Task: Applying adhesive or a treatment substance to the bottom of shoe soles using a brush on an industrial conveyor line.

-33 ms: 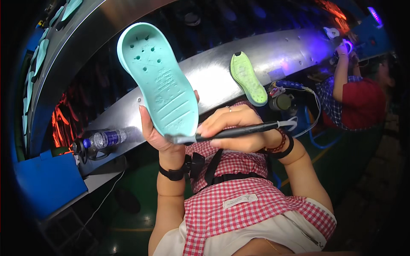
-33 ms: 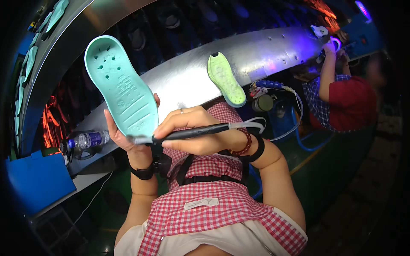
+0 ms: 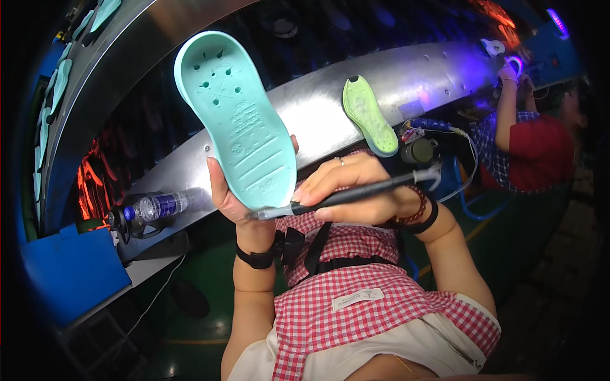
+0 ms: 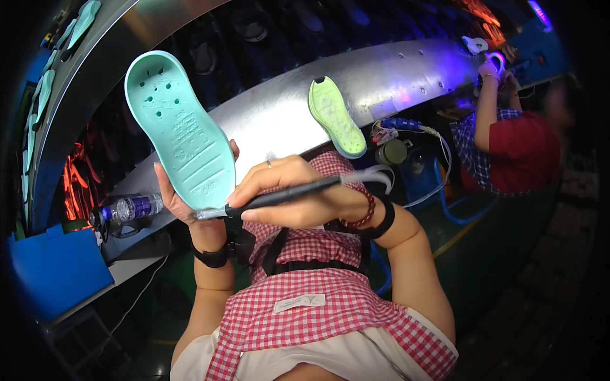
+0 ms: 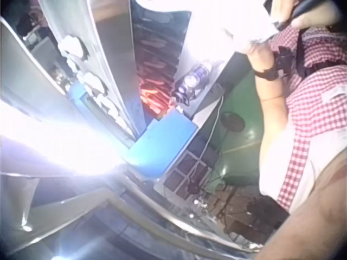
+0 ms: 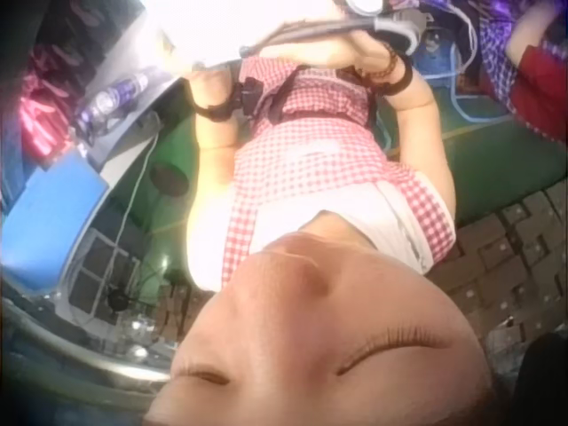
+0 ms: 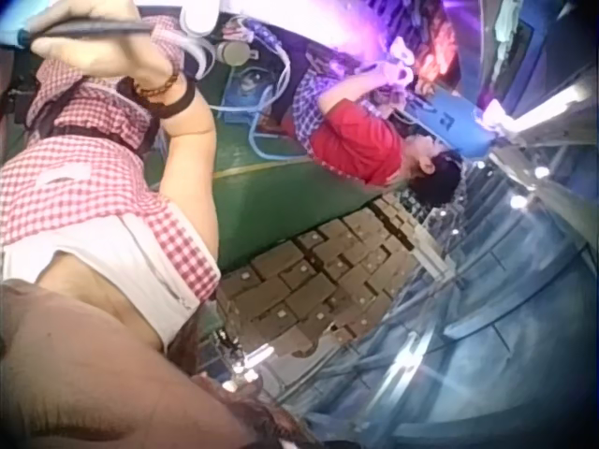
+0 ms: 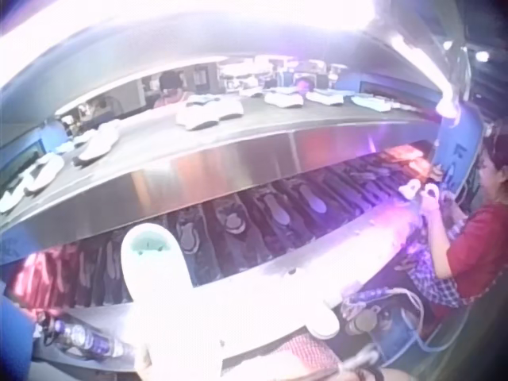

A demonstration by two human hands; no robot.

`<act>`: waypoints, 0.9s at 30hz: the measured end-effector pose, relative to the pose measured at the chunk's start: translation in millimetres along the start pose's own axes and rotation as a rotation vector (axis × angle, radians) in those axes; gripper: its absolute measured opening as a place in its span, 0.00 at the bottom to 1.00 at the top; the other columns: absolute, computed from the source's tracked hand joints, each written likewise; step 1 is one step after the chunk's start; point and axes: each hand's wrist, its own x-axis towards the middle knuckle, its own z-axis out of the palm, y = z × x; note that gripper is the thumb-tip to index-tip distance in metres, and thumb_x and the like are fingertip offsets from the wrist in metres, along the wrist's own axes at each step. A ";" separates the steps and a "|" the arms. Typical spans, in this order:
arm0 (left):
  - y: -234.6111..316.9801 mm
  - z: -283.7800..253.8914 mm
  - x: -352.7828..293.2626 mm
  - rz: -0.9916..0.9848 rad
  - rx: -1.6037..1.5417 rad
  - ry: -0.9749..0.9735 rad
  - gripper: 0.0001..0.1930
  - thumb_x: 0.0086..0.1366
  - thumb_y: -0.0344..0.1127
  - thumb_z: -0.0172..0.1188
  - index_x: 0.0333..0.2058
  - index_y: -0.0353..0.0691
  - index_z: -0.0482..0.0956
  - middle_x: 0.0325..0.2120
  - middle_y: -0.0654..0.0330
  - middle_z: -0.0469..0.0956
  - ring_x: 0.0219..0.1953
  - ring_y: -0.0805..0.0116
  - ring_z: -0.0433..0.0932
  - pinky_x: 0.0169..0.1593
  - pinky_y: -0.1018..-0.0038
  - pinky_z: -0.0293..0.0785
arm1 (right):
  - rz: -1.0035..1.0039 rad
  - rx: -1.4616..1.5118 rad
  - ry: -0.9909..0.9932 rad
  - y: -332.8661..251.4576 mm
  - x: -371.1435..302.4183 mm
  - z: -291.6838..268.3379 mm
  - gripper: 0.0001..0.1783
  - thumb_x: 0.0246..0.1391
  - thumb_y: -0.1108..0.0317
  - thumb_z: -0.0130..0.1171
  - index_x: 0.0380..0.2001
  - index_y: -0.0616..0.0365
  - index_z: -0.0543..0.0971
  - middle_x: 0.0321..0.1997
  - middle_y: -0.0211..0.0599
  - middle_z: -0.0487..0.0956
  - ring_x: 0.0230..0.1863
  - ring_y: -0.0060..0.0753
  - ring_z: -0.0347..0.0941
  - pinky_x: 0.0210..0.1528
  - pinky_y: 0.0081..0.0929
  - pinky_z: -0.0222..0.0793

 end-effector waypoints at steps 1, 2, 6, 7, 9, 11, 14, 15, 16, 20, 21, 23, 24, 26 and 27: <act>0.4 0.1 -1.3 -0.004 -0.020 -0.007 0.30 0.63 0.56 0.37 0.58 0.42 0.59 0.54 0.51 0.64 0.54 0.50 0.65 0.59 0.45 0.51 | 0.085 0.070 -0.002 -1.5 0.5 -7.1 0.11 0.43 0.76 0.61 0.34 0.63 0.78 0.33 0.38 0.79 0.34 0.28 0.74 0.38 0.21 0.69; 1.8 -0.7 -1.9 -0.014 0.069 0.016 0.31 0.63 0.57 0.39 0.58 0.41 0.58 0.54 0.50 0.64 0.53 0.49 0.66 0.57 0.45 0.54 | 0.054 0.002 0.095 0.2 2.2 -8.4 0.11 0.43 0.76 0.61 0.33 0.63 0.78 0.33 0.38 0.79 0.34 0.28 0.74 0.38 0.20 0.69; 5.2 -2.3 2.7 -0.019 0.189 0.051 0.35 0.60 0.57 0.44 0.57 0.37 0.56 0.52 0.46 0.64 0.50 0.48 0.69 0.55 0.50 0.62 | -0.044 -0.137 -0.051 -2.1 5.6 -20.2 0.10 0.42 0.75 0.61 0.32 0.62 0.79 0.32 0.38 0.79 0.34 0.29 0.75 0.37 0.21 0.69; 6.4 -0.7 2.7 -0.020 0.191 0.050 0.35 0.60 0.57 0.44 0.57 0.37 0.56 0.52 0.46 0.64 0.50 0.48 0.69 0.55 0.50 0.62 | -0.084 -0.160 -0.088 -4.4 6.5 -19.9 0.10 0.42 0.75 0.61 0.32 0.62 0.79 0.32 0.39 0.79 0.34 0.29 0.75 0.37 0.21 0.69; 8.2 4.2 3.0 -0.035 0.211 0.035 0.35 0.60 0.58 0.44 0.57 0.37 0.56 0.52 0.46 0.64 0.50 0.47 0.69 0.55 0.50 0.62 | -0.008 -0.103 -0.011 -4.2 5.1 -19.9 0.10 0.42 0.75 0.62 0.32 0.63 0.79 0.32 0.40 0.79 0.34 0.31 0.76 0.37 0.22 0.70; 11.0 0.6 5.6 -0.048 0.166 0.038 0.35 0.60 0.57 0.45 0.57 0.36 0.56 0.52 0.46 0.64 0.50 0.46 0.69 0.55 0.50 0.62 | -0.043 -0.119 -0.005 1.7 1.5 -17.6 0.10 0.41 0.75 0.62 0.31 0.62 0.79 0.32 0.41 0.79 0.35 0.34 0.76 0.38 0.25 0.70; 13.0 1.8 10.0 -0.133 -0.043 0.013 0.30 0.62 0.54 0.43 0.56 0.38 0.61 0.52 0.46 0.65 0.51 0.45 0.68 0.56 0.43 0.56 | -0.057 -0.082 -0.122 -9.7 -3.9 -11.5 0.09 0.40 0.75 0.62 0.30 0.63 0.78 0.33 0.41 0.79 0.35 0.36 0.76 0.39 0.25 0.71; 14.6 1.8 9.6 -0.133 -0.042 0.017 0.30 0.62 0.54 0.43 0.56 0.38 0.61 0.52 0.46 0.65 0.51 0.45 0.68 0.56 0.43 0.56 | -0.051 -0.029 -0.159 -11.3 -6.6 -11.4 0.09 0.40 0.75 0.62 0.30 0.63 0.78 0.33 0.41 0.79 0.35 0.35 0.77 0.40 0.24 0.71; 17.9 1.0 9.6 -0.213 -0.003 0.079 0.28 0.63 0.52 0.42 0.55 0.37 0.62 0.50 0.46 0.67 0.50 0.46 0.69 0.55 0.46 0.58 | -0.013 -0.001 -0.157 -15.5 -5.9 -17.7 0.10 0.41 0.75 0.63 0.30 0.63 0.78 0.34 0.41 0.79 0.38 0.36 0.76 0.41 0.25 0.71; 18.1 5.2 10.8 -0.457 0.216 0.254 0.23 0.62 0.41 0.43 0.50 0.28 0.65 0.42 0.47 0.73 0.42 0.59 0.76 0.48 0.66 0.71 | -0.085 -0.179 -0.281 -8.6 10.0 -38.8 0.10 0.45 0.75 0.59 0.34 0.62 0.78 0.37 0.41 0.79 0.39 0.37 0.76 0.42 0.26 0.70; 16.3 5.5 10.8 -0.536 0.288 0.296 0.23 0.62 0.40 0.44 0.50 0.28 0.65 0.42 0.48 0.74 0.42 0.59 0.76 0.48 0.66 0.71 | -0.055 -0.159 -0.365 -8.3 9.4 -43.5 0.10 0.45 0.75 0.58 0.35 0.62 0.77 0.37 0.42 0.79 0.39 0.39 0.75 0.41 0.27 0.70; 14.0 8.8 8.7 -0.539 0.379 0.322 0.23 0.62 0.39 0.46 0.51 0.28 0.64 0.42 0.49 0.74 0.41 0.61 0.76 0.47 0.69 0.71 | 0.033 -0.269 -0.517 -22.7 9.2 -52.0 0.10 0.46 0.73 0.57 0.34 0.63 0.77 0.37 0.43 0.78 0.39 0.40 0.75 0.40 0.27 0.70; 19.3 7.2 8.7 -0.605 0.386 0.294 0.23 0.62 0.40 0.46 0.51 0.27 0.64 0.42 0.49 0.73 0.42 0.62 0.75 0.47 0.70 0.71 | 0.040 -0.271 -0.517 -23.3 7.7 -52.1 0.10 0.46 0.73 0.57 0.34 0.63 0.77 0.37 0.43 0.78 0.39 0.40 0.75 0.40 0.27 0.70; 19.5 11.9 4.9 -0.682 0.379 0.309 0.23 0.62 0.40 0.47 0.50 0.27 0.65 0.43 0.49 0.73 0.42 0.64 0.75 0.47 0.73 0.71 | -0.003 -0.261 -0.396 -21.1 5.0 -50.5 0.10 0.46 0.72 0.56 0.34 0.63 0.77 0.37 0.43 0.78 0.39 0.40 0.75 0.40 0.28 0.70; 20.0 16.2 5.7 -0.679 0.374 0.306 0.23 0.62 0.40 0.47 0.50 0.27 0.65 0.43 0.49 0.73 0.42 0.64 0.75 0.47 0.73 0.71 | 0.017 -0.225 -0.411 -15.5 4.6 -52.3 0.10 0.46 0.73 0.55 0.34 0.62 0.77 0.37 0.42 0.78 0.39 0.41 0.75 0.40 0.28 0.70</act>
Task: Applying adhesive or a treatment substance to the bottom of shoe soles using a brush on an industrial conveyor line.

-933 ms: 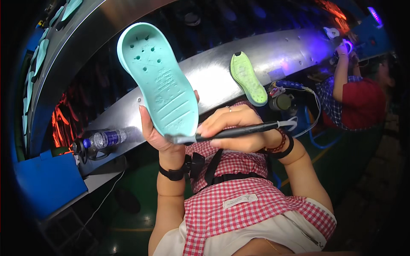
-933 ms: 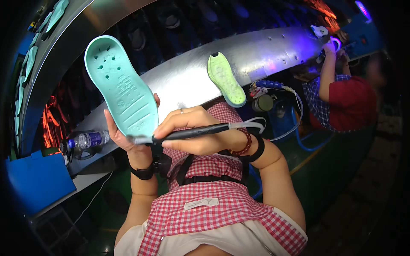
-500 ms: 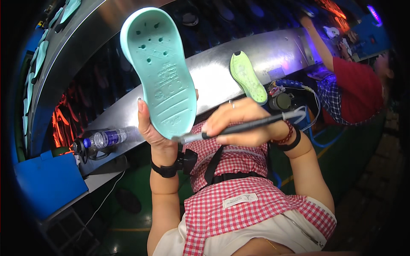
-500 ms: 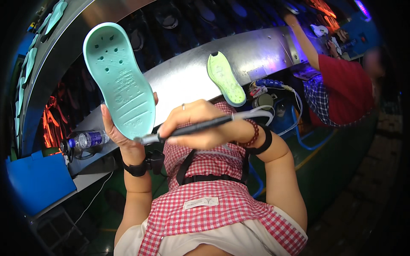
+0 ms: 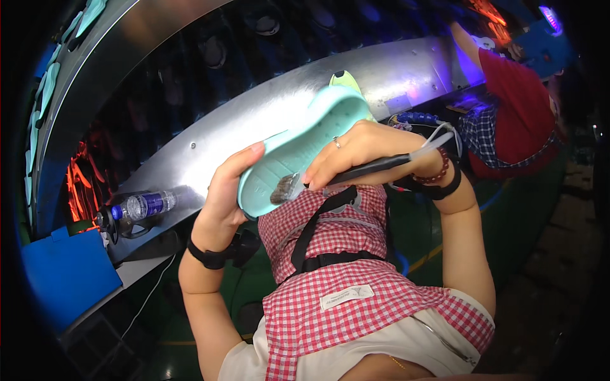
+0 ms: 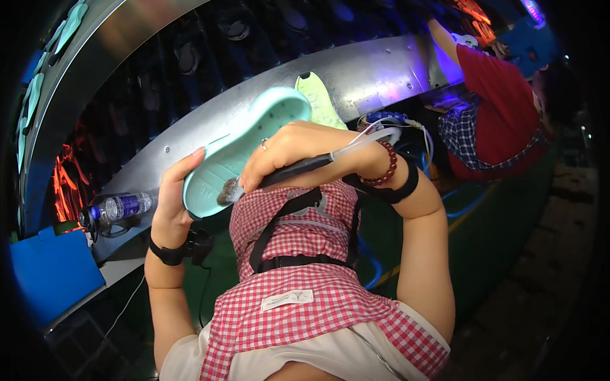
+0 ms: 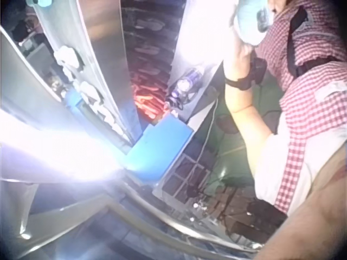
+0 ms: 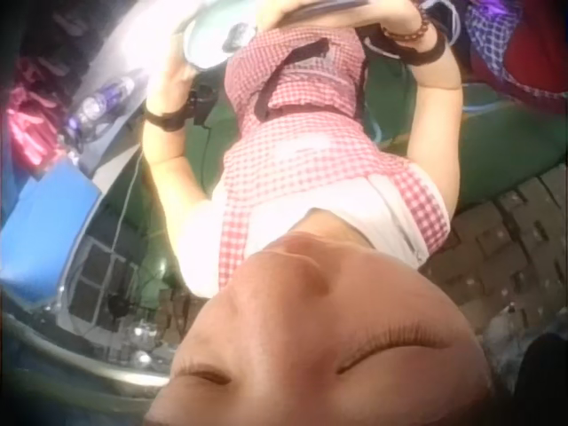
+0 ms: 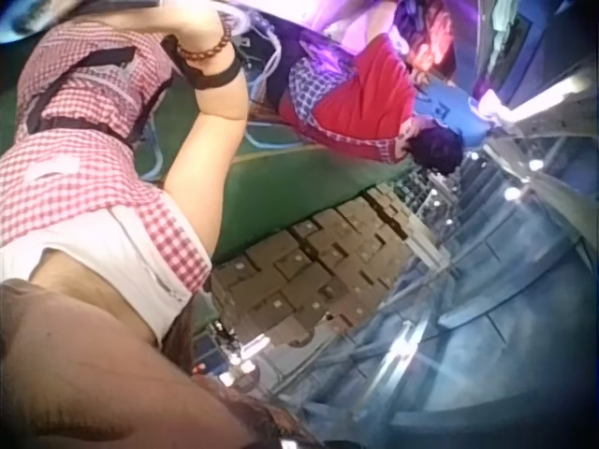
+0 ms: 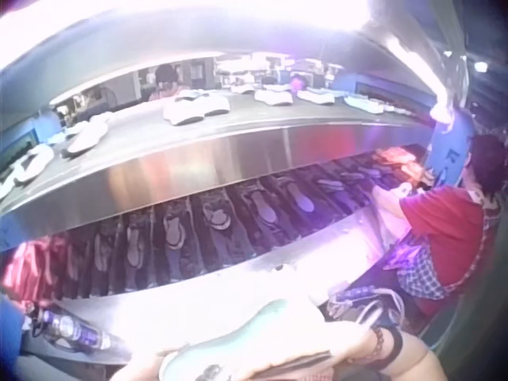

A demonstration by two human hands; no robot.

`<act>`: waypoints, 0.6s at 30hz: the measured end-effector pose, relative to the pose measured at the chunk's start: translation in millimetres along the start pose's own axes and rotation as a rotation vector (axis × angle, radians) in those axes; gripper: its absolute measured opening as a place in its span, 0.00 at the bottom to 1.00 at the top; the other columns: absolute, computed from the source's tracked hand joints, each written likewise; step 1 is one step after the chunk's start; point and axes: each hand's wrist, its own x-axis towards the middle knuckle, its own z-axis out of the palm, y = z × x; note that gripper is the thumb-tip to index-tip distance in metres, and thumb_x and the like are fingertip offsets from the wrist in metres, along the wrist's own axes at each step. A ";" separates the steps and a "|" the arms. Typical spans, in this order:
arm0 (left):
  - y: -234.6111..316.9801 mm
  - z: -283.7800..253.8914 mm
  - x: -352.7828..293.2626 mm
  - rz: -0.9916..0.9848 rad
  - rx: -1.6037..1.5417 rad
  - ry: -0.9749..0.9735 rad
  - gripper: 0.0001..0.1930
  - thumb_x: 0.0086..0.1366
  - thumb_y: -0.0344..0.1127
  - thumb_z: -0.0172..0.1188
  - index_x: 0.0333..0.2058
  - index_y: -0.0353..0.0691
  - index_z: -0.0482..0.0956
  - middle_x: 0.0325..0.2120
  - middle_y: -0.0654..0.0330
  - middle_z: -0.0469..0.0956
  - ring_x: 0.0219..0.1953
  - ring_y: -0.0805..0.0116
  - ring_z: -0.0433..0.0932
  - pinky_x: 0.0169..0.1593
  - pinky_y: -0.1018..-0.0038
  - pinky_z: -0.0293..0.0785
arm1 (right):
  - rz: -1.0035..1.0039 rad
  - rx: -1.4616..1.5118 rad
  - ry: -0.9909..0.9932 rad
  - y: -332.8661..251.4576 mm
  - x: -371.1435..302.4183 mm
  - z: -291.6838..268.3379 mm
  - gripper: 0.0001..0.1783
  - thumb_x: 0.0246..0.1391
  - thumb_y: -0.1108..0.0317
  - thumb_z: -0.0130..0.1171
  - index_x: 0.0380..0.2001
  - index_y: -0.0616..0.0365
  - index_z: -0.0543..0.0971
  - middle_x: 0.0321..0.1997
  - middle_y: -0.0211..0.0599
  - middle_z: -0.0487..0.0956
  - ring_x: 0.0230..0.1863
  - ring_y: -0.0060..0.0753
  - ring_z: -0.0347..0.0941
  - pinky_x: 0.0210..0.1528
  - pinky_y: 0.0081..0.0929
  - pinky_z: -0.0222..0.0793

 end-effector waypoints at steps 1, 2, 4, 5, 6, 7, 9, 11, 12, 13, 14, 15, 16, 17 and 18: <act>1.3 2.4 -1.0 -0.002 0.099 0.015 0.23 0.62 0.40 0.48 0.50 0.27 0.66 0.43 0.50 0.73 0.42 0.65 0.75 0.46 0.73 0.71 | -0.022 -0.028 -0.048 5.2 -3.1 -0.6 0.10 0.46 0.73 0.55 0.34 0.62 0.76 0.37 0.42 0.78 0.39 0.42 0.75 0.40 0.29 0.69; 2.1 4.1 -1.8 -0.005 0.198 0.031 0.22 0.62 0.39 0.48 0.49 0.27 0.67 0.43 0.50 0.73 0.42 0.65 0.75 0.46 0.73 0.71 | -0.044 -0.055 -0.095 7.4 -6.5 -1.6 0.10 0.46 0.73 0.55 0.34 0.63 0.76 0.37 0.42 0.78 0.40 0.43 0.75 0.41 0.29 0.69; 4.4 -1.5 -4.6 -0.004 0.227 0.047 0.21 0.61 0.38 0.49 0.48 0.27 0.68 0.43 0.50 0.73 0.42 0.65 0.75 0.45 0.74 0.72 | 0.008 -0.146 -0.171 -9.6 -4.9 -10.7 0.10 0.46 0.72 0.54 0.34 0.63 0.76 0.37 0.43 0.78 0.40 0.43 0.74 0.41 0.29 0.69; 4.6 -7.7 -5.5 -0.017 0.215 0.055 0.21 0.61 0.38 0.49 0.48 0.27 0.68 0.43 0.50 0.73 0.42 0.65 0.75 0.45 0.74 0.72 | 0.059 -0.239 -0.242 -15.3 -4.1 -13.0 0.10 0.47 0.71 0.54 0.34 0.63 0.76 0.37 0.43 0.78 0.40 0.44 0.74 0.41 0.30 0.69; 5.1 -8.5 -4.5 -0.028 0.207 0.056 0.21 0.61 0.38 0.50 0.48 0.27 0.68 0.43 0.50 0.73 0.42 0.66 0.75 0.45 0.75 0.72 | 0.061 -0.241 -0.242 -12.5 -5.5 -16.8 0.10 0.47 0.71 0.54 0.34 0.63 0.76 0.37 0.43 0.78 0.40 0.44 0.74 0.41 0.30 0.69; 5.6 -6.2 -4.8 -0.028 0.206 0.053 0.21 0.61 0.38 0.50 0.48 0.27 0.68 0.43 0.50 0.73 0.42 0.66 0.75 0.45 0.75 0.72 | 0.014 -0.193 -0.152 -5.4 -7.0 -22.3 0.10 0.46 0.71 0.55 0.34 0.62 0.76 0.37 0.43 0.78 0.40 0.43 0.74 0.41 0.30 0.70; 9.6 3.0 -5.5 0.029 0.321 0.062 0.21 0.61 0.37 0.49 0.49 0.28 0.68 0.43 0.50 0.73 0.42 0.66 0.75 0.45 0.75 0.72 | -0.034 -0.209 -0.080 4.6 -9.7 -26.2 0.12 0.44 0.72 0.57 0.35 0.62 0.76 0.37 0.42 0.78 0.39 0.41 0.75 0.41 0.28 0.70; 10.6 -3.4 -4.0 0.037 0.306 0.068 0.22 0.61 0.38 0.49 0.51 0.29 0.66 0.45 0.50 0.72 0.43 0.65 0.74 0.46 0.73 0.72 | 0.060 -0.223 -0.076 1.3 -16.4 -28.8 0.12 0.44 0.72 0.57 0.35 0.62 0.77 0.36 0.41 0.79 0.39 0.41 0.75 0.41 0.28 0.70; 10.3 -7.9 -4.9 0.045 0.294 0.083 0.24 0.62 0.39 0.48 0.53 0.30 0.64 0.46 0.49 0.71 0.45 0.63 0.74 0.47 0.71 0.72 | 0.146 -0.230 -0.072 -1.0 -17.0 -28.3 0.12 0.44 0.72 0.58 0.35 0.62 0.77 0.35 0.41 0.79 0.38 0.40 0.75 0.40 0.28 0.70; 7.1 -9.1 -4.1 0.054 0.301 0.078 0.24 0.62 0.39 0.48 0.53 0.30 0.64 0.46 0.49 0.71 0.45 0.63 0.74 0.47 0.71 0.72 | 0.216 -0.196 -0.039 -2.8 -16.1 -27.9 0.12 0.46 0.71 0.58 0.36 0.62 0.78 0.34 0.42 0.79 0.36 0.35 0.76 0.38 0.24 0.70; 1.6 -8.6 -1.9 0.072 0.143 0.048 0.25 0.62 0.40 0.48 0.54 0.31 0.61 0.48 0.48 0.68 0.47 0.60 0.72 0.49 0.69 0.70 | 0.199 -0.071 0.071 1.0 -17.7 -25.9 0.12 0.47 0.72 0.58 0.37 0.63 0.78 0.32 0.42 0.80 0.34 0.27 0.76 0.35 0.20 0.70; -5.2 -9.7 2.2 0.097 -0.015 0.012 0.27 0.62 0.41 0.47 0.56 0.32 0.58 0.50 0.47 0.66 0.49 0.58 0.71 0.51 0.66 0.69 | 0.198 0.028 0.165 3.7 -14.4 -19.1 0.12 0.47 0.72 0.58 0.37 0.64 0.78 0.32 0.41 0.80 0.33 0.25 0.76 0.35 0.19 0.70; -10.9 -9.8 7.5 0.112 -0.068 -0.009 0.29 0.62 0.42 0.45 0.58 0.33 0.54 0.53 0.45 0.63 0.52 0.54 0.68 0.53 0.62 0.67 | 0.195 0.126 0.260 4.9 -7.9 -9.7 0.13 0.47 0.72 0.58 0.38 0.64 0.78 0.32 0.40 0.80 0.32 0.23 0.76 0.34 0.17 0.70; -17.1 -8.4 12.2 0.139 -0.094 -0.023 0.29 0.61 0.41 0.45 0.58 0.33 0.54 0.53 0.45 0.63 0.52 0.54 0.68 0.53 0.62 0.67 | 0.170 0.099 0.322 21.3 -3.8 0.7 0.12 0.47 0.73 0.59 0.37 0.65 0.78 0.31 0.38 0.80 0.30 0.23 0.76 0.33 0.18 0.71; -20.2 -9.0 15.8 0.167 -0.121 -0.035 0.29 0.61 0.41 0.44 0.58 0.32 0.54 0.53 0.45 0.63 0.52 0.54 0.68 0.53 0.62 0.67 | 0.330 0.312 0.411 28.9 -4.3 2.1 0.11 0.47 0.74 0.58 0.36 0.66 0.78 0.30 0.38 0.79 0.29 0.23 0.76 0.33 0.18 0.72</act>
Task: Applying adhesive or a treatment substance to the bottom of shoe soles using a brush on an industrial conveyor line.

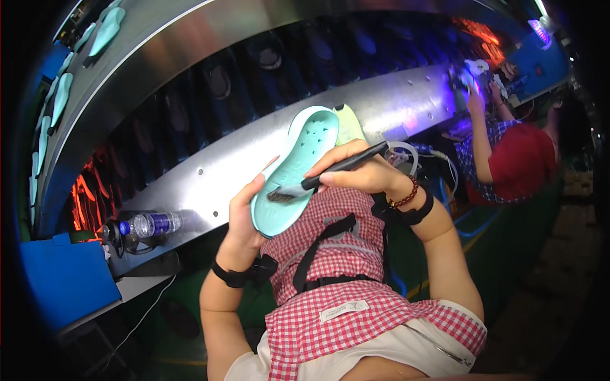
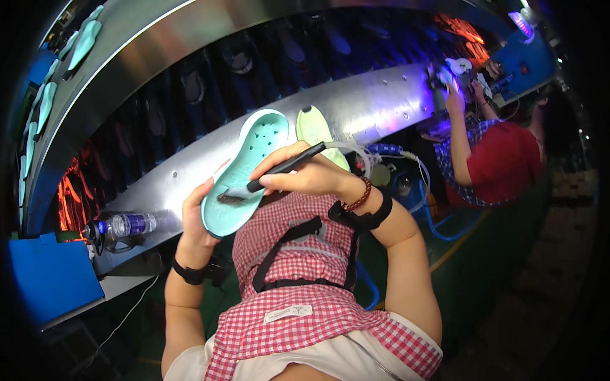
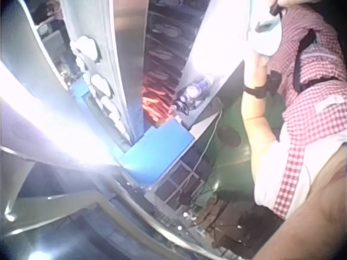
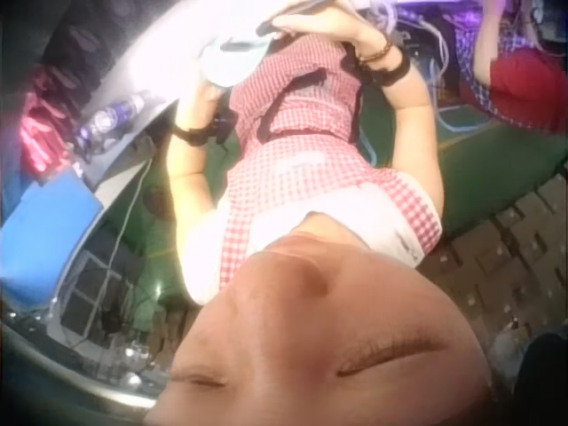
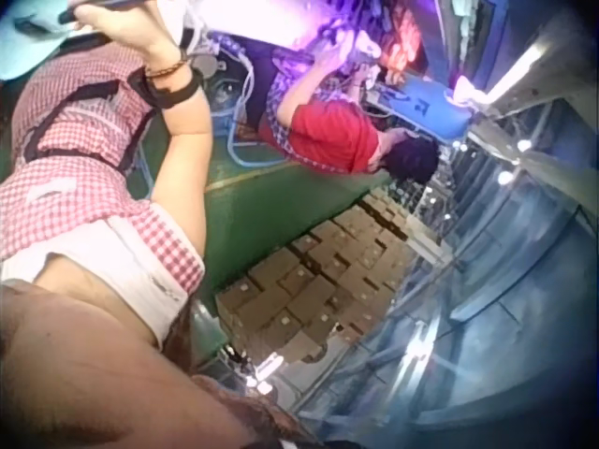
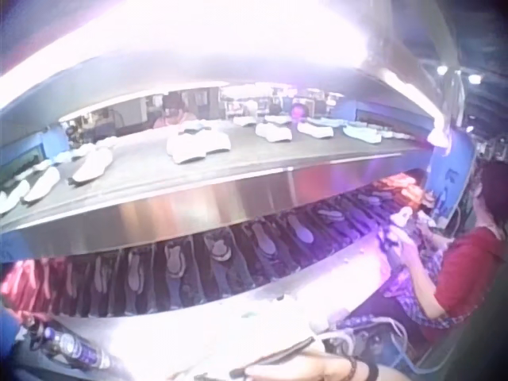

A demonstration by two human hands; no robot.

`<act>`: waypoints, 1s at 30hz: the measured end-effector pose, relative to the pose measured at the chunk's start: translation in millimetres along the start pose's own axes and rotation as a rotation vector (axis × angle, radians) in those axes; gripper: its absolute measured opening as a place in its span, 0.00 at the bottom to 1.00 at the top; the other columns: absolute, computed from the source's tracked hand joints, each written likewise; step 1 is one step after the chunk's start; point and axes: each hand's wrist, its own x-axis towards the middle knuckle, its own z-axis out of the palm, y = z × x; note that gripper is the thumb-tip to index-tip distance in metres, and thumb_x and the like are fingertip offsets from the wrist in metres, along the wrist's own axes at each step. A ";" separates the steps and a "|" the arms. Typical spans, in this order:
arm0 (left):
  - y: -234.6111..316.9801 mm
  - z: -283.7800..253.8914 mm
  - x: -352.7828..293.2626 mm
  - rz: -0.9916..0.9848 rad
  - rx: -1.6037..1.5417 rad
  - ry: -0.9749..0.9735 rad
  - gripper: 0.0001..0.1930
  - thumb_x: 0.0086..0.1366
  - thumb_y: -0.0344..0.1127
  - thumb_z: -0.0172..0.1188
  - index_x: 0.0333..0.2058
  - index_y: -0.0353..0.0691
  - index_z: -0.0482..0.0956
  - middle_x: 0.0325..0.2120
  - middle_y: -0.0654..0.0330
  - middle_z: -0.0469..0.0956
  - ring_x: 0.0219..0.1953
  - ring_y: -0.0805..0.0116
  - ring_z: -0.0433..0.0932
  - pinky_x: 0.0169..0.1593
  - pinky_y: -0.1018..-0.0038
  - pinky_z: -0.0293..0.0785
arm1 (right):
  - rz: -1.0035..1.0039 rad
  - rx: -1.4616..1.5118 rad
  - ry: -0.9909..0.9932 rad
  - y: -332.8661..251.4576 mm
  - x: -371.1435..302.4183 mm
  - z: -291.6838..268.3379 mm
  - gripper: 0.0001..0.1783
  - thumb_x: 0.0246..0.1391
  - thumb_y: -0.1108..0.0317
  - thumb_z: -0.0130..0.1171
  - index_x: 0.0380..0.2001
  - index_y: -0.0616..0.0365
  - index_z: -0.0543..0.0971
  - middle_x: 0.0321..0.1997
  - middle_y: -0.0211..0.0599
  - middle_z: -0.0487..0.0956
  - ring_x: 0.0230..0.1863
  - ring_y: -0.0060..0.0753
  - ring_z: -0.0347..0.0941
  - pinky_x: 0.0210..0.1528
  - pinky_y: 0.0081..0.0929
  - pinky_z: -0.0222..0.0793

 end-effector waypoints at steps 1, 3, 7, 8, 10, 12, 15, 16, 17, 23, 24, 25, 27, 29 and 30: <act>0.1 -0.9 1.2 -0.007 -0.024 -0.021 0.30 0.60 0.41 0.45 0.58 0.32 0.53 0.53 0.45 0.63 0.52 0.53 0.68 0.53 0.60 0.67 | -0.036 0.017 0.071 3.1 1.4 -5.0 0.10 0.48 0.75 0.57 0.36 0.66 0.78 0.30 0.38 0.79 0.28 0.23 0.75 0.32 0.17 0.72; 1.8 -3.0 1.2 -0.013 -0.048 -0.030 0.30 0.60 0.42 0.45 0.58 0.33 0.53 0.52 0.45 0.64 0.50 0.51 0.69 0.50 0.56 0.70 | -0.127 -0.027 0.244 11.0 2.1 -19.0 0.10 0.48 0.75 0.56 0.36 0.66 0.78 0.30 0.39 0.79 0.27 0.22 0.75 0.30 0.16 0.71; -6.9 -4.4 4.5 0.012 -0.049 -0.005 0.29 0.62 0.43 0.45 0.58 0.34 0.54 0.51 0.48 0.66 0.49 0.53 0.71 0.48 0.57 0.72 | -0.227 -0.166 0.647 33.0 9.7 -4.6 0.10 0.50 0.75 0.54 0.36 0.67 0.78 0.22 0.35 0.76 0.21 0.19 0.72 0.21 0.14 0.64; -8.5 -11.1 10.9 0.059 -0.037 -0.001 0.29 0.62 0.43 0.44 0.59 0.35 0.54 0.51 0.48 0.67 0.49 0.55 0.71 0.49 0.57 0.71 | -0.232 -0.202 0.646 37.3 7.2 10.2 0.10 0.50 0.75 0.54 0.35 0.68 0.78 0.20 0.34 0.75 0.19 0.19 0.71 0.21 0.14 0.63; 0.2 -15.0 5.1 0.172 0.024 0.041 0.29 0.61 0.44 0.43 0.59 0.38 0.55 0.51 0.50 0.67 0.50 0.52 0.70 0.47 0.55 0.71 | -0.123 0.084 0.341 22.0 -12.3 21.3 0.10 0.48 0.77 0.53 0.34 0.70 0.77 0.19 0.36 0.74 0.17 0.21 0.69 0.19 0.15 0.62; 24.1 9.0 -10.9 0.273 0.100 -0.066 0.29 0.62 0.44 0.41 0.60 0.38 0.53 0.52 0.51 0.66 0.51 0.52 0.69 0.49 0.56 0.70 | -0.282 0.209 0.385 20.7 -38.8 11.4 0.12 0.47 0.73 0.50 0.33 0.70 0.77 0.22 0.43 0.76 0.15 0.21 0.66 0.16 0.15 0.61; 70.1 62.6 -24.1 0.476 0.131 -0.154 0.27 0.63 0.45 0.37 0.58 0.37 0.56 0.51 0.47 0.66 0.47 0.52 0.72 0.49 0.56 0.70 | -0.565 0.551 0.432 54.9 -64.2 -27.0 0.20 0.57 0.63 0.45 0.47 0.67 0.67 0.45 0.56 0.73 0.12 0.18 0.61 0.14 0.15 0.58; 89.9 71.3 -17.5 0.472 0.053 -0.238 0.26 0.64 0.46 0.35 0.57 0.36 0.59 0.48 0.47 0.68 0.46 0.51 0.72 0.46 0.54 0.71 | -0.557 0.580 0.418 64.4 -68.7 -38.2 0.19 0.59 0.64 0.43 0.48 0.65 0.66 0.49 0.56 0.70 0.14 0.18 0.62 0.16 0.15 0.58; 112.5 90.9 -11.8 0.530 0.015 -0.277 0.26 0.64 0.46 0.34 0.54 0.34 0.61 0.46 0.47 0.70 0.44 0.50 0.73 0.45 0.53 0.71 | -0.520 0.595 0.420 69.6 -70.4 -41.7 0.18 0.59 0.65 0.42 0.49 0.64 0.66 0.50 0.56 0.70 0.14 0.19 0.62 0.17 0.14 0.58; 254.9 105.6 72.9 0.822 -0.323 -0.109 0.29 0.60 0.55 0.36 0.53 0.41 0.61 0.53 0.50 0.61 0.56 0.50 0.59 0.57 0.41 0.49 | -0.320 0.727 0.452 84.5 -55.2 -29.1 0.17 0.60 0.67 0.40 0.48 0.64 0.67 0.50 0.54 0.71 0.15 0.20 0.63 0.18 0.14 0.59; 263.0 99.5 95.7 0.878 -0.404 -0.013 0.30 0.60 0.58 0.36 0.54 0.43 0.60 0.56 0.51 0.57 0.60 0.51 0.54 0.60 0.44 0.44 | -0.303 0.751 0.469 85.7 -54.3 -28.3 0.16 0.60 0.67 0.41 0.48 0.64 0.67 0.49 0.54 0.72 0.15 0.20 0.63 0.19 0.14 0.59; 264.0 91.1 120.8 0.894 -0.350 0.126 0.31 0.59 0.59 0.37 0.53 0.42 0.60 0.56 0.52 0.57 0.61 0.52 0.52 0.61 0.47 0.42 | -0.319 0.765 0.467 86.6 -53.5 -26.5 0.16 0.59 0.67 0.41 0.47 0.64 0.68 0.48 0.54 0.72 0.16 0.21 0.64 0.19 0.14 0.61; 264.7 92.6 153.9 0.847 -0.285 0.302 0.29 0.59 0.60 0.39 0.49 0.44 0.62 0.50 0.54 0.61 0.55 0.58 0.57 0.62 0.58 0.45 | -0.309 0.773 0.521 89.5 -55.1 -27.9 0.16 0.59 0.67 0.41 0.47 0.64 0.68 0.48 0.53 0.72 0.16 0.21 0.64 0.20 0.14 0.61; 257.2 85.8 158.2 1.051 0.325 0.392 0.16 0.58 0.54 0.49 0.30 0.48 0.66 0.24 0.65 0.64 0.24 0.74 0.60 0.28 0.75 0.62 | -0.246 0.809 0.603 97.4 -60.9 -31.8 0.15 0.59 0.68 0.42 0.46 0.64 0.69 0.47 0.51 0.73 0.17 0.22 0.65 0.20 0.14 0.62; 249.3 95.4 155.2 1.071 0.415 0.427 0.13 0.58 0.48 0.52 0.23 0.48 0.64 0.16 0.69 0.60 0.17 0.78 0.57 0.19 0.79 0.55 | -0.213 0.818 0.700 94.9 -62.2 -31.0 0.15 0.58 0.68 0.43 0.46 0.64 0.69 0.45 0.48 0.74 0.17 0.22 0.66 0.20 0.15 0.62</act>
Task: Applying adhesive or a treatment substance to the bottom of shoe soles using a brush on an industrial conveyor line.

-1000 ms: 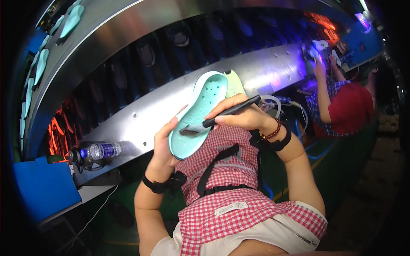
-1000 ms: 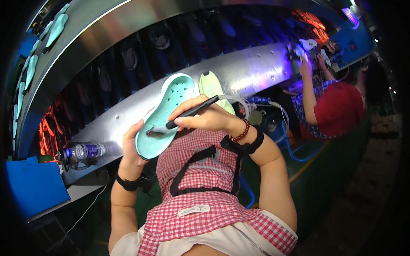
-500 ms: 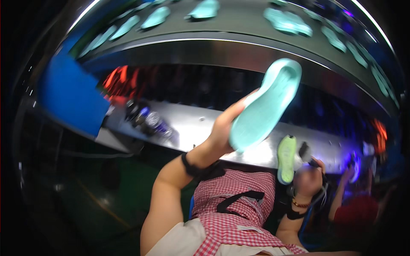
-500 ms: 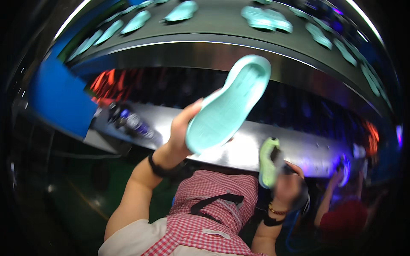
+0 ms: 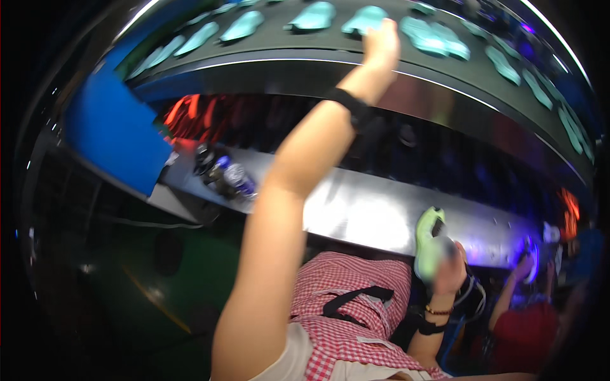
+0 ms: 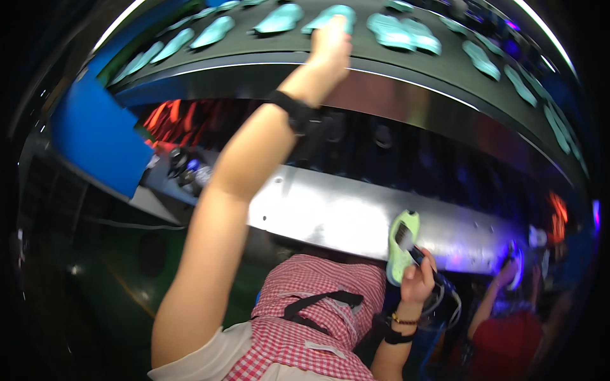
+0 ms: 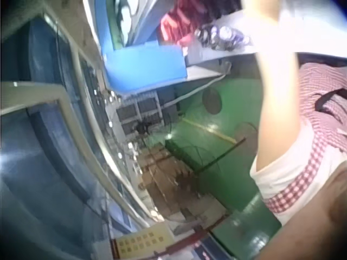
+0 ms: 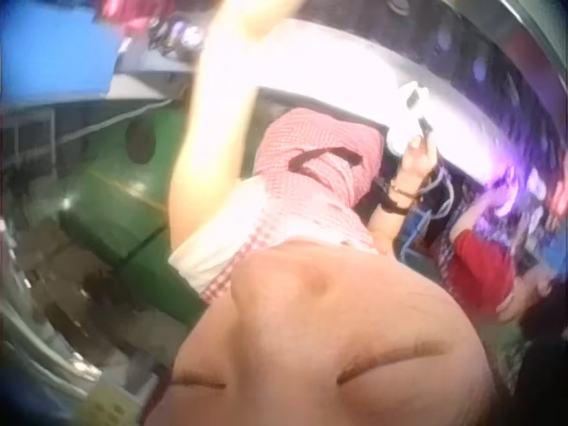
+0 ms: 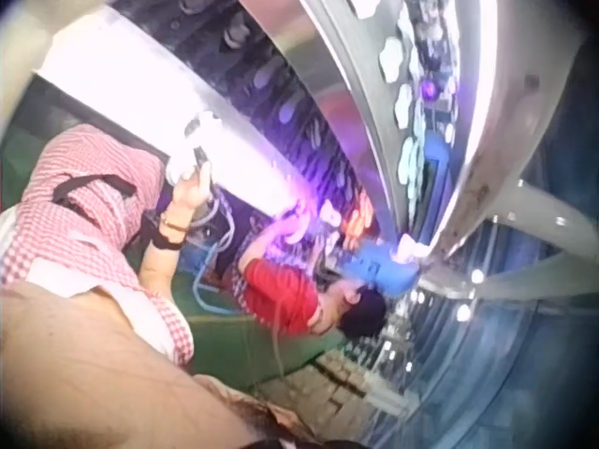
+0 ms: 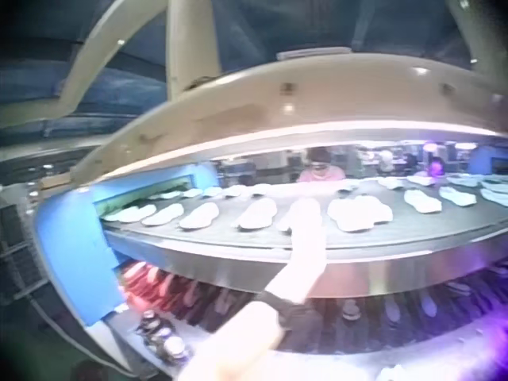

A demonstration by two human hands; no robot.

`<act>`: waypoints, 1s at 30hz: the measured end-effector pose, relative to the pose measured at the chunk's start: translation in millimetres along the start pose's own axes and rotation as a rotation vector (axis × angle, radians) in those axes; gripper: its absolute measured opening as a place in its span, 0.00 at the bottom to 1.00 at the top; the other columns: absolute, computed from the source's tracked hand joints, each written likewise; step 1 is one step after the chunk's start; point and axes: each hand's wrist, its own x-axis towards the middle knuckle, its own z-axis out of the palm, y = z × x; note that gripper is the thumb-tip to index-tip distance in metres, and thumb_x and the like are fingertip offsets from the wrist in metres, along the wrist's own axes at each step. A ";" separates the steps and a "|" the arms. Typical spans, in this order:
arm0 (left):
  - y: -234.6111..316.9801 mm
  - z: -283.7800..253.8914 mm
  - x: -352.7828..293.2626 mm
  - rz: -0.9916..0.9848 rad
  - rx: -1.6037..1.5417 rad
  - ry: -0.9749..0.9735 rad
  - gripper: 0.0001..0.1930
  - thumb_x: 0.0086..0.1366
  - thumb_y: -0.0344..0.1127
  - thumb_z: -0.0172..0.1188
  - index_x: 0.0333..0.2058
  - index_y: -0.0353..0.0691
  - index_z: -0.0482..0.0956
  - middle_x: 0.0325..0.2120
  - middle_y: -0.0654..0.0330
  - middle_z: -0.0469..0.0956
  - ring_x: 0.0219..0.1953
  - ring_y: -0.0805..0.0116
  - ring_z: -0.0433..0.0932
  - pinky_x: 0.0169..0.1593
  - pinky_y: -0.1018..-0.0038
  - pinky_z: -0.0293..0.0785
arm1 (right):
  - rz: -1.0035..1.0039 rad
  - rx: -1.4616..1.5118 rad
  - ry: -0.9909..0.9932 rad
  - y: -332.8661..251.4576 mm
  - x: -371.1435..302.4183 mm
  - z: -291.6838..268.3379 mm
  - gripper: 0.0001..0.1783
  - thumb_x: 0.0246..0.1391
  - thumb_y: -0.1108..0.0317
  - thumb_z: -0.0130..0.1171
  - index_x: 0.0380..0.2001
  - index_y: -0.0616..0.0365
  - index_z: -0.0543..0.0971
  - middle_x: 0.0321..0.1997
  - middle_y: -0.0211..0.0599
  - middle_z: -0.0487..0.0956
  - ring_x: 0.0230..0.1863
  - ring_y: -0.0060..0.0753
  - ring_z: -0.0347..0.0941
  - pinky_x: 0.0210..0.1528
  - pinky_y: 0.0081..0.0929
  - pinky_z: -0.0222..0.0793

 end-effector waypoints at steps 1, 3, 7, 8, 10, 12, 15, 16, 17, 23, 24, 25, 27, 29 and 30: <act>11.4 6.1 -15.3 -0.025 0.143 -0.111 0.11 0.58 0.44 0.52 0.22 0.49 0.64 0.13 0.71 0.58 0.13 0.78 0.54 0.16 0.79 0.51 | -0.010 -0.032 -0.020 -4.0 0.2 -4.9 0.15 0.57 0.68 0.44 0.45 0.65 0.70 0.43 0.47 0.75 0.18 0.22 0.66 0.21 0.15 0.63; 9.2 -22.2 9.0 0.172 0.405 -0.492 0.13 0.57 0.40 0.53 0.17 0.49 0.63 0.11 0.72 0.55 0.11 0.77 0.53 0.13 0.78 0.46 | -0.002 -0.027 -0.045 -1.3 1.3 3.2 0.15 0.56 0.69 0.45 0.44 0.67 0.70 0.44 0.49 0.74 0.18 0.23 0.67 0.22 0.16 0.65; 57.6 19.0 -20.9 -0.119 0.841 -0.398 0.26 0.54 0.37 0.56 0.50 0.28 0.65 0.38 0.53 0.69 0.41 0.65 0.68 0.47 0.69 0.66 | 0.043 0.055 -0.028 1.0 2.0 4.1 0.13 0.54 0.72 0.48 0.41 0.68 0.72 0.42 0.50 0.76 0.20 0.26 0.69 0.23 0.16 0.65; 64.4 16.3 -7.0 -0.032 1.024 -0.469 0.30 0.54 0.36 0.56 0.54 0.26 0.61 0.48 0.46 0.67 0.51 0.60 0.66 0.55 0.69 0.61 | 0.057 0.072 -0.024 2.9 1.5 -0.1 0.13 0.54 0.72 0.48 0.41 0.68 0.72 0.41 0.51 0.76 0.20 0.26 0.70 0.23 0.16 0.66; 70.7 27.8 6.0 0.118 1.152 -0.561 0.33 0.54 0.34 0.55 0.56 0.25 0.56 0.55 0.42 0.60 0.58 0.56 0.60 0.58 0.69 0.57 | 0.087 0.097 -0.021 2.3 0.0 -0.2 0.13 0.54 0.72 0.48 0.41 0.69 0.72 0.41 0.51 0.76 0.20 0.26 0.70 0.24 0.16 0.67; 83.8 51.4 1.1 0.034 1.299 -0.663 0.33 0.53 0.32 0.56 0.56 0.23 0.56 0.55 0.43 0.61 0.58 0.56 0.61 0.58 0.70 0.56 | 0.093 0.131 -0.012 2.1 1.2 -3.5 0.13 0.54 0.72 0.48 0.41 0.69 0.72 0.41 0.51 0.76 0.20 0.26 0.70 0.24 0.16 0.67; 65.5 71.3 14.4 0.165 1.447 -0.678 0.31 0.49 0.22 0.47 0.56 0.31 0.59 0.51 0.43 0.66 0.53 0.54 0.66 0.55 0.71 0.60 | 0.121 0.112 -0.036 2.2 3.4 -6.4 0.13 0.55 0.72 0.47 0.41 0.68 0.72 0.41 0.51 0.76 0.20 0.26 0.70 0.24 0.18 0.67; 60.8 81.3 16.6 0.231 1.534 -0.698 0.33 0.46 0.20 0.43 0.57 0.36 0.61 0.47 0.43 0.70 0.50 0.53 0.70 0.52 0.70 0.62 | 0.136 0.120 -0.081 2.0 5.0 -7.4 0.14 0.55 0.72 0.47 0.42 0.69 0.72 0.42 0.51 0.76 0.21 0.25 0.71 0.25 0.17 0.68; 50.2 89.9 14.8 0.196 1.550 -0.635 0.38 0.44 0.16 0.38 0.59 0.41 0.57 0.51 0.41 0.66 0.53 0.49 0.66 0.54 0.69 0.61 | 0.159 0.137 -0.118 -0.5 5.2 -6.9 0.14 0.55 0.73 0.46 0.43 0.68 0.72 0.43 0.50 0.76 0.21 0.25 0.71 0.26 0.18 0.70; 14.4 133.0 37.0 0.129 1.939 -0.750 0.35 0.47 0.18 0.44 0.58 0.45 0.59 0.52 0.43 0.65 0.54 0.47 0.65 0.53 0.65 0.62 | 0.159 0.195 -0.131 -4.3 7.7 -22.3 0.13 0.55 0.74 0.46 0.43 0.66 0.72 0.43 0.50 0.75 0.23 0.24 0.72 0.28 0.18 0.70; 7.7 141.1 40.9 0.138 1.933 -0.771 0.35 0.47 0.18 0.44 0.58 0.45 0.59 0.52 0.43 0.65 0.54 0.47 0.65 0.53 0.65 0.62 | 0.160 0.197 -0.114 -5.6 4.4 -27.8 0.13 0.55 0.74 0.46 0.43 0.67 0.72 0.43 0.49 0.75 0.23 0.24 0.72 0.28 0.18 0.71; 2.6 147.9 48.5 0.158 1.926 -0.823 0.35 0.45 0.17 0.43 0.57 0.46 0.61 0.52 0.42 0.65 0.52 0.47 0.67 0.52 0.65 0.63 | 0.145 0.199 -0.100 -6.1 1.7 -32.4 0.13 0.55 0.74 0.46 0.43 0.67 0.72 0.43 0.49 0.75 0.23 0.24 0.72 0.28 0.18 0.71; -6.3 168.8 42.3 0.219 1.891 -0.893 0.35 0.44 0.15 0.41 0.54 0.46 0.63 0.51 0.43 0.66 0.50 0.49 0.69 0.50 0.66 0.65 | 0.207 0.269 -0.062 -5.4 -0.6 -38.9 0.13 0.55 0.74 0.47 0.43 0.67 0.72 0.40 0.47 0.76 0.23 0.24 0.72 0.27 0.18 0.71; -23.8 186.3 37.3 0.238 1.706 -0.967 0.35 0.43 0.15 0.40 0.54 0.47 0.64 0.50 0.43 0.67 0.49 0.51 0.70 0.49 0.67 0.65 | 0.200 0.257 -0.056 -5.7 -0.4 -41.1 0.13 0.55 0.74 0.47 0.43 0.67 0.72 0.39 0.46 0.76 0.23 0.23 0.72 0.27 0.18 0.71; -31.6 196.7 31.5 0.238 1.526 -1.016 0.36 0.43 0.14 0.39 0.54 0.47 0.64 0.50 0.43 0.67 0.47 0.52 0.71 0.48 0.68 0.66 | 0.209 0.240 -0.061 -6.4 -0.2 -41.3 0.14 0.55 0.74 0.47 0.44 0.67 0.72 0.39 0.45 0.77 0.23 0.23 0.72 0.27 0.18 0.70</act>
